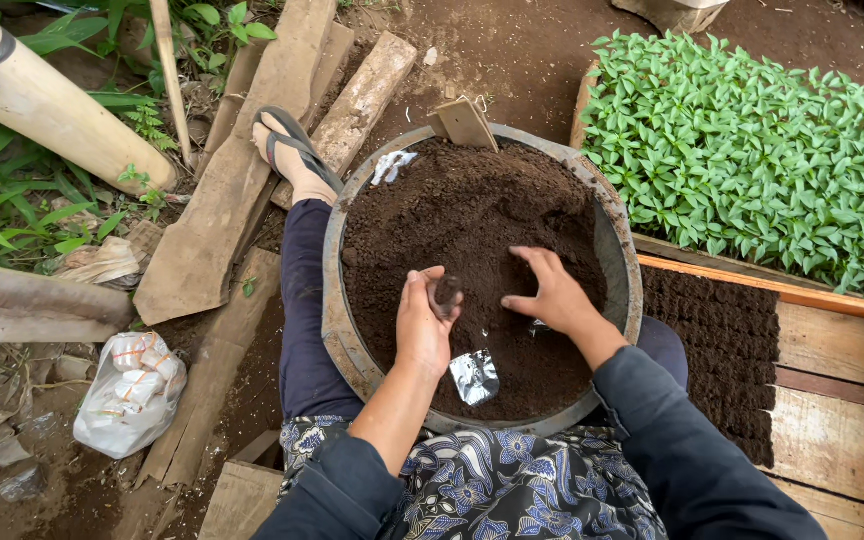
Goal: The person scoops soil from a large bucket, wraps it around a small packet, and forms a soil pellet by hand. They then place the finished pellet into a wooden tray filled with soil.
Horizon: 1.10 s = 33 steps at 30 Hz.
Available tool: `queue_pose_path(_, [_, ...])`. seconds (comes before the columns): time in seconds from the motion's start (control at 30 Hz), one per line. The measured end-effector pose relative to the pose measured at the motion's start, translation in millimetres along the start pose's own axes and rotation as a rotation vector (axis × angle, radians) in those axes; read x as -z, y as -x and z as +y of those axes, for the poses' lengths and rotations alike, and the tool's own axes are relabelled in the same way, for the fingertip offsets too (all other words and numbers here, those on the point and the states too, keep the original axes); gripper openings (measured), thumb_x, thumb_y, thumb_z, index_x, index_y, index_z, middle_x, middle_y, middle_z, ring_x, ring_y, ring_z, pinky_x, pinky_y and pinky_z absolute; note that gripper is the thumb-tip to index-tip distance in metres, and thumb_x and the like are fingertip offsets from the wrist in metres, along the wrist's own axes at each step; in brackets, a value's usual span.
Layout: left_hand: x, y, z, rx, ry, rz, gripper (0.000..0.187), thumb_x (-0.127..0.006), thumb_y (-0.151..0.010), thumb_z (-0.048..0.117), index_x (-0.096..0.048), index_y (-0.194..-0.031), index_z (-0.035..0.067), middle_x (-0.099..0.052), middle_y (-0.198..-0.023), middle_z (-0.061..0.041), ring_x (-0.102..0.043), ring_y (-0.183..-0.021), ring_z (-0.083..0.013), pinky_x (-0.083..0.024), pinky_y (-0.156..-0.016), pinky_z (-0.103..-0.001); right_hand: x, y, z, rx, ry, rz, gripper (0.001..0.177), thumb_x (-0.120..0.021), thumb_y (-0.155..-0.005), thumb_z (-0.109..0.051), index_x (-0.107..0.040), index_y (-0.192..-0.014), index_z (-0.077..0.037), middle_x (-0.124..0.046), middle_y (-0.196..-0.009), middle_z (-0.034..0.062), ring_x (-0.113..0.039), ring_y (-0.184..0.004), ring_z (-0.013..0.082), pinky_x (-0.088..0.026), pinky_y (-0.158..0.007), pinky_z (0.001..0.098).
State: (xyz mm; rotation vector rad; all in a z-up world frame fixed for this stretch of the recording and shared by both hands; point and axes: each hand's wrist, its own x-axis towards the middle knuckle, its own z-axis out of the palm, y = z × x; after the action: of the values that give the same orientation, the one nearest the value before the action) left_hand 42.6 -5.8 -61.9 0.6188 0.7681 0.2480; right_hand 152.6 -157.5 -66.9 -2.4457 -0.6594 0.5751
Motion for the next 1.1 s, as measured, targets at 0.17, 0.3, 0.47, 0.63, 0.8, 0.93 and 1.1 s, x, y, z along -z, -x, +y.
queue_pose_path(0.17, [3.1, -2.0, 6.8, -0.066, -0.018, 0.053, 0.041, -0.024, -0.096, 0.043, -0.048, -0.104, 0.01, -0.054, -0.085, -0.01, -0.054, -0.065, -0.0155, -0.047, -0.057, -0.024, -50.0, -15.0, -13.0, -0.174, -0.748, 0.041, 0.067, -0.064, -0.071, -0.018, -0.034, -0.131, -0.018, -0.04, -0.122, 0.0264, -0.042, -0.114, 0.0374, -0.037, -0.095, 0.0454])
queue_pose_path(0.3, [5.4, -7.9, 5.2, -0.034, 0.05, -0.014, 0.054, -0.02, -0.091, 0.057, -0.051, -0.095, 0.013, -0.056, -0.085, -0.006, -0.056, -0.078, -0.0156, -0.048, -0.079, -0.03, -39.1, -20.2, -26.4, -0.18, -1.175, -0.037, 0.043, -0.064, -0.072, -0.006, -0.049, -0.112, -0.013, -0.056, -0.096, 0.0146, -0.06, -0.083, 0.0253, -0.053, -0.066, 0.0377])
queue_pose_path(0.47, [13.4, -22.6, -7.3, -0.042, 0.065, -0.118, 0.053, -0.019, -0.092, 0.056, -0.048, -0.098, 0.011, -0.053, -0.092, -0.011, -0.051, -0.087, -0.0203, -0.041, -0.083, -0.034, 29.3, -4.1, -90.2, 0.148, -0.287, -0.128, 0.035, -0.07, -0.068, -0.019, -0.06, -0.102, -0.016, -0.058, -0.106, 0.0107, -0.056, -0.098, 0.0282, -0.043, -0.083, 0.0413])
queue_pose_path(0.63, [4.0, -9.0, -3.4, -0.013, 0.095, -0.135, 0.058, -0.018, -0.089, 0.06, -0.047, -0.102, 0.012, -0.056, -0.096, -0.012, -0.053, -0.091, -0.0215, -0.041, -0.086, -0.035, 47.4, 7.3, -122.8, 0.264, 0.081, -0.223, 0.026, -0.06, -0.077, -0.01, -0.057, -0.103, -0.007, -0.055, -0.11, 0.0175, -0.055, -0.101, 0.0386, -0.047, -0.082, 0.0482])
queue_pose_path(0.8, [1.9, -4.4, -2.2, 0.033, 0.132, -0.189, 0.059, -0.02, -0.088, 0.059, -0.045, -0.115, 0.013, -0.053, -0.109, -0.012, -0.049, -0.099, -0.0211, -0.04, -0.09, -0.036, 27.9, 2.4, -100.8, 0.282, 0.08, -0.016, 0.01, -0.062, -0.077, -0.013, -0.061, -0.087, -0.015, -0.063, -0.089, 0.0027, -0.062, -0.088, 0.0242, -0.051, -0.073, 0.0356])
queue_pose_path(0.93, [-4.7, 6.9, 1.5, 0.073, 0.167, -0.216, 0.056, -0.024, -0.089, 0.056, -0.043, -0.12, 0.013, -0.051, -0.111, -0.01, -0.048, -0.1, -0.0182, -0.04, -0.09, -0.033, 25.2, 3.7, -95.0, 0.261, 0.089, 0.045, 0.019, -0.067, -0.074, -0.018, -0.056, -0.089, -0.02, -0.059, -0.093, -0.0014, -0.06, -0.092, 0.0211, -0.051, -0.075, 0.0351])
queue_pose_path(1.1, [-1.9, 2.7, -6.4, 0.112, 0.303, -0.23, 0.062, -0.027, -0.087, 0.058, -0.045, -0.122, 0.01, -0.055, -0.112, -0.015, -0.051, -0.104, -0.0237, -0.041, -0.092, -0.035, 43.2, 6.6, -83.9, 0.08, -0.165, -0.034, 0.024, -0.065, -0.078, -0.017, -0.058, -0.101, -0.013, -0.061, -0.095, 0.0068, -0.059, -0.095, 0.0233, -0.048, -0.082, 0.0375])
